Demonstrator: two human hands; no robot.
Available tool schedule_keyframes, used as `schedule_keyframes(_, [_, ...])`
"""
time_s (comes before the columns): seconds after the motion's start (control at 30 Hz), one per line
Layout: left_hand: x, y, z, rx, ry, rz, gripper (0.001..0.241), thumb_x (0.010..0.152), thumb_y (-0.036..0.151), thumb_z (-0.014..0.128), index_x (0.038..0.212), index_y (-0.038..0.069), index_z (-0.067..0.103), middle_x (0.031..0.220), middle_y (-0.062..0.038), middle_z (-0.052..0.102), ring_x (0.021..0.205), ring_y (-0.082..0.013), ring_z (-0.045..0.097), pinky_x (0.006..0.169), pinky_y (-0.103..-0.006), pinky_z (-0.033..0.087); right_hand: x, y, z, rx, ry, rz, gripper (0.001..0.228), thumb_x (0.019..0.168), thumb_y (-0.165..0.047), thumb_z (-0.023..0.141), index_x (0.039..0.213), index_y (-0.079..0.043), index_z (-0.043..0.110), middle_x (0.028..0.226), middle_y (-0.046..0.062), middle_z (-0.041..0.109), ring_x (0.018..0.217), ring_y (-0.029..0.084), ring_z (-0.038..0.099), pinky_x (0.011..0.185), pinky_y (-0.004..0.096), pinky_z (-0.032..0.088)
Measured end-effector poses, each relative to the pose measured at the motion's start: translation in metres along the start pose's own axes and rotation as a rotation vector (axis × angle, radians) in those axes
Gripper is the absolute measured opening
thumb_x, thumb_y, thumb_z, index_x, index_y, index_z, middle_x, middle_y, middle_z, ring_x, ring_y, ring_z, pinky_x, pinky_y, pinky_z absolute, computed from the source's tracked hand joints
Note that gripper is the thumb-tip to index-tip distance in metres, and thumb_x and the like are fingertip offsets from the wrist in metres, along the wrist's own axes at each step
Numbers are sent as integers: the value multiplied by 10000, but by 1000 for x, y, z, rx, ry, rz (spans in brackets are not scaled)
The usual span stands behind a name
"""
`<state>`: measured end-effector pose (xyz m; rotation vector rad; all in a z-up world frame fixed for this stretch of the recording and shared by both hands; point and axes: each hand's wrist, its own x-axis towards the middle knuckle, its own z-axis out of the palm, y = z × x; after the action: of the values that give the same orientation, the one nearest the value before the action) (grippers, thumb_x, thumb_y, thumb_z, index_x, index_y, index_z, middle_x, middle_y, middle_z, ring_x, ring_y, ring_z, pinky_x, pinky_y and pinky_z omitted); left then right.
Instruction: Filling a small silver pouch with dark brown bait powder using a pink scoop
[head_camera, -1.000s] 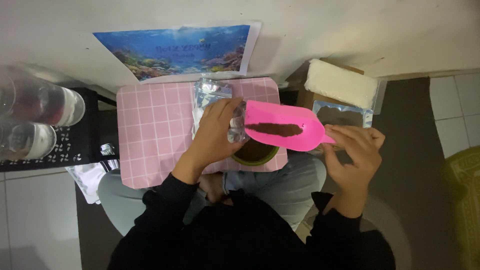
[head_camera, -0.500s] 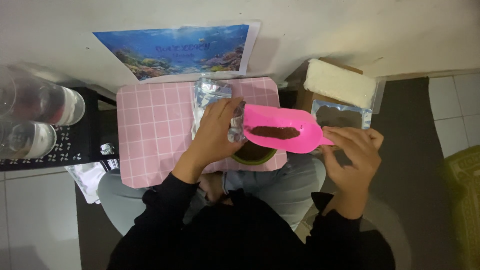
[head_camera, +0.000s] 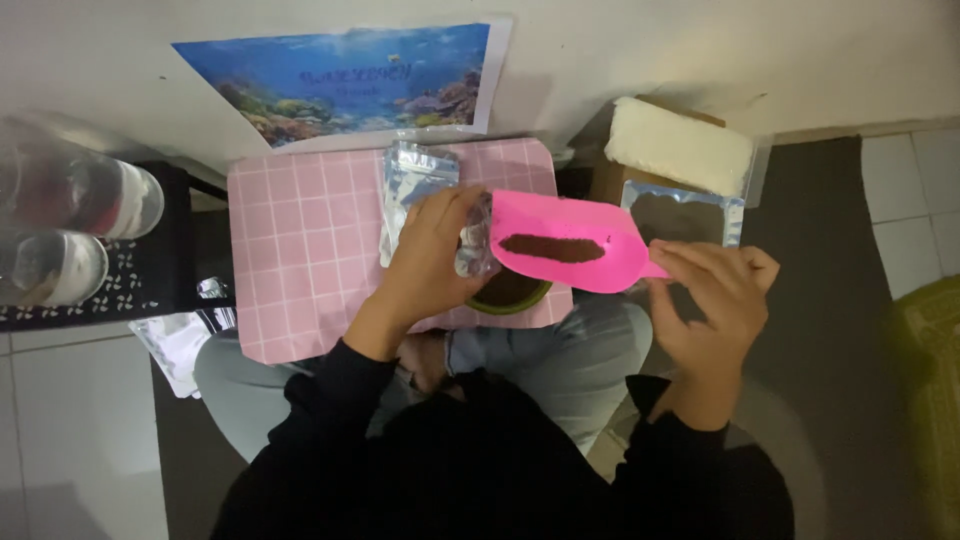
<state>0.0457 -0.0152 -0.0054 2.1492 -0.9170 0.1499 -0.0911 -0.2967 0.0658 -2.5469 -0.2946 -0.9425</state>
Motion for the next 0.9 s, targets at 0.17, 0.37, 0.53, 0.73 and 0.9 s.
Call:
schedule_keyframes(0.17, [-2,4,-1,-27,-6,1,1019,611,295,940,1475,6,482,1301,-201,594,1258,-390,574,1090,-514,378,-6,2,-2,21,7,-5,80,959,-123,807,1036,-103,802,1071,66,791,978,317,714,954,438,315])
schedule_keyframes(0.37, [-8,4,4,-37,-20,-33,1058,568,263,940,1485,15,472,1319,-193,589,1280,-382,568,1124,-526,351,-7,-4,-5,2,9,-19,69,964,-126,822,1032,-110,815,1070,59,797,976,301,716,962,420,311])
schedule_keyframes(0.53, [-8,14,-3,-36,-8,-25,1002,641,292,939,1479,-2,476,1307,-205,588,1267,-391,575,1129,-527,342,-9,-10,-4,13,13,-28,67,991,-135,796,1043,-95,811,1069,67,791,971,317,712,959,446,316])
schedule_keyframes(0.73, [-4,23,-11,-99,21,-26,839,728,252,838,1442,13,467,1366,-161,580,1207,-338,564,1084,-438,362,-2,-24,-9,-74,7,78,223,817,67,892,1015,-7,820,1074,96,785,978,225,660,1034,399,341])
schedule_keyframes(0.9, [-4,19,-5,-81,28,-24,818,770,297,839,1443,19,466,1393,-166,567,1286,-352,539,1127,-469,336,1,-28,-13,-92,10,91,192,847,10,899,1019,-15,818,1069,90,794,969,217,667,1028,397,341])
